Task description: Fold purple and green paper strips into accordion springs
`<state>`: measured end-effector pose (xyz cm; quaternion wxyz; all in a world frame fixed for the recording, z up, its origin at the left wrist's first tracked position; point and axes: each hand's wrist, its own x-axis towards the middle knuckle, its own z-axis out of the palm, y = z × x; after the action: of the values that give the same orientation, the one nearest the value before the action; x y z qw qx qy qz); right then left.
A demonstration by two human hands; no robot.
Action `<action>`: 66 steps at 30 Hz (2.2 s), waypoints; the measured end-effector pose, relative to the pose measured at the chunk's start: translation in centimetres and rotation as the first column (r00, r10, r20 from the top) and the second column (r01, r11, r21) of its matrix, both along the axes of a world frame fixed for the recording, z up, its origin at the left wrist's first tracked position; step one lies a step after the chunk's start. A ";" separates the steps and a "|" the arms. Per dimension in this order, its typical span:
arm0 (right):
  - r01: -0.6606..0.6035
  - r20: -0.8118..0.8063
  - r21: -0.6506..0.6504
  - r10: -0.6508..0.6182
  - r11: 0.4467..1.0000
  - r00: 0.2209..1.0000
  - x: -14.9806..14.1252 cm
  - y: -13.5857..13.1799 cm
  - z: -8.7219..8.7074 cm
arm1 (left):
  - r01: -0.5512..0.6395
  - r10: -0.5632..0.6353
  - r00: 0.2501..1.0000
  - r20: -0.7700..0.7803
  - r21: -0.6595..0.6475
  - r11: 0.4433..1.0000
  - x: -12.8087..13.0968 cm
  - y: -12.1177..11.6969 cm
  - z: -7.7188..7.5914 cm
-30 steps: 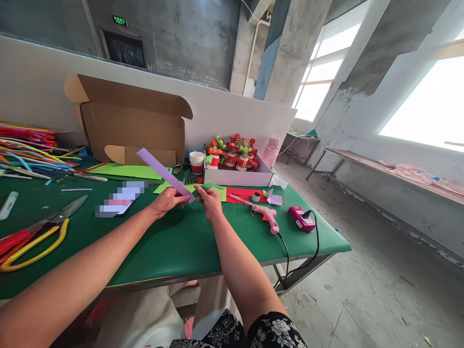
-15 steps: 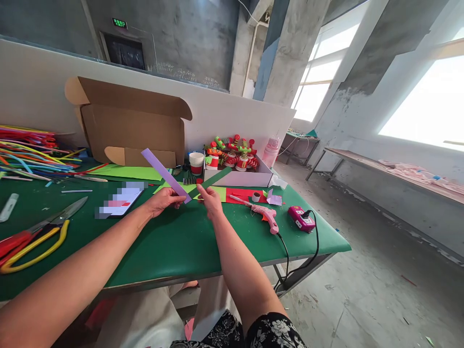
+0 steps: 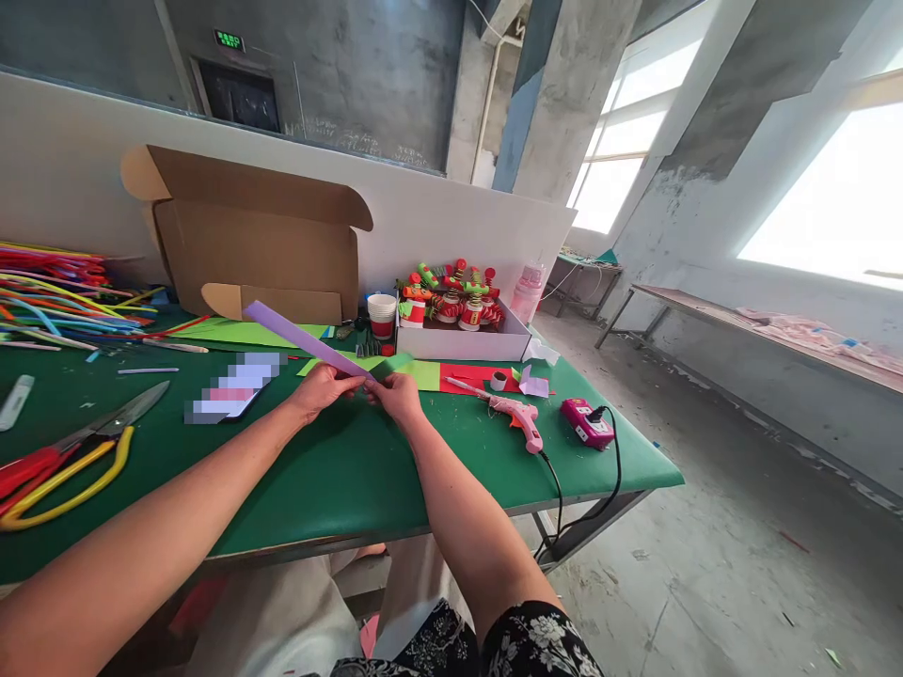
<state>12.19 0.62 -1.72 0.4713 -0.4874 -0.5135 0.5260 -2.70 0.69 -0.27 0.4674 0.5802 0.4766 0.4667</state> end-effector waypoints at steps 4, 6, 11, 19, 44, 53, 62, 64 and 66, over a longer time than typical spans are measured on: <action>0.004 0.040 0.031 -0.006 1.000 0.999 0.2 -0.1 0.2 | -0.040 0.044 0.997 -0.065 0.071 0.997 0.1 0.0 -0.1; 0.013 0.034 0.020 -0.013 1.000 0.999 0.3 -0.2 0.3 | -0.049 0.055 0.996 -0.068 0.084 0.995 0.2 0.0 -0.1; 0.004 -0.046 -0.012 -0.005 1.000 0.999 0.4 -0.4 0.5 | -0.038 0.038 0.999 0.004 0.035 0.999 0.3 -0.1 -0.1; -0.046 -0.126 -0.036 0.041 0.998 0.991 0.5 -0.4 0.3 | -0.001 0.011 0.987 0.163 -0.059 0.998 0.0 0.2 -0.4; -0.092 -0.504 -0.100 0.029 0.991 0.863 0.6 -0.4 0.3 | 0.192 0.327 0.831 -0.451 0.783 0.592 0.2 -0.5 0.1; -0.038 -0.372 -0.125 -0.011 0.991 0.928 0.3 -0.7 0.5 | -0.135 0.160 0.986 -0.057 0.311 0.941 -0.6 -0.2 0.5; 0.003 -0.350 0.001 -0.002 1.000 0.937 0.1 -1.5 1.0 | -0.024 0.015 0.997 0.079 0.109 0.994 0.4 -1.0 1.1; -0.007 -0.357 -0.007 0.004 1.000 0.934 0.1 -1.6 1.0 | -0.023 0.012 0.993 0.117 0.086 0.996 0.5 -1.0 1.0; -0.006 -0.365 -0.027 -0.005 1.000 0.931 0.1 -1.7 1.0 | -0.019 0.009 0.989 0.148 0.065 0.998 0.5 -0.9 0.8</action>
<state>12.26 -1.04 -0.72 0.5515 -0.3876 -0.4097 0.6147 -2.19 -0.23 0.50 0.4785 0.5559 0.4291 0.5271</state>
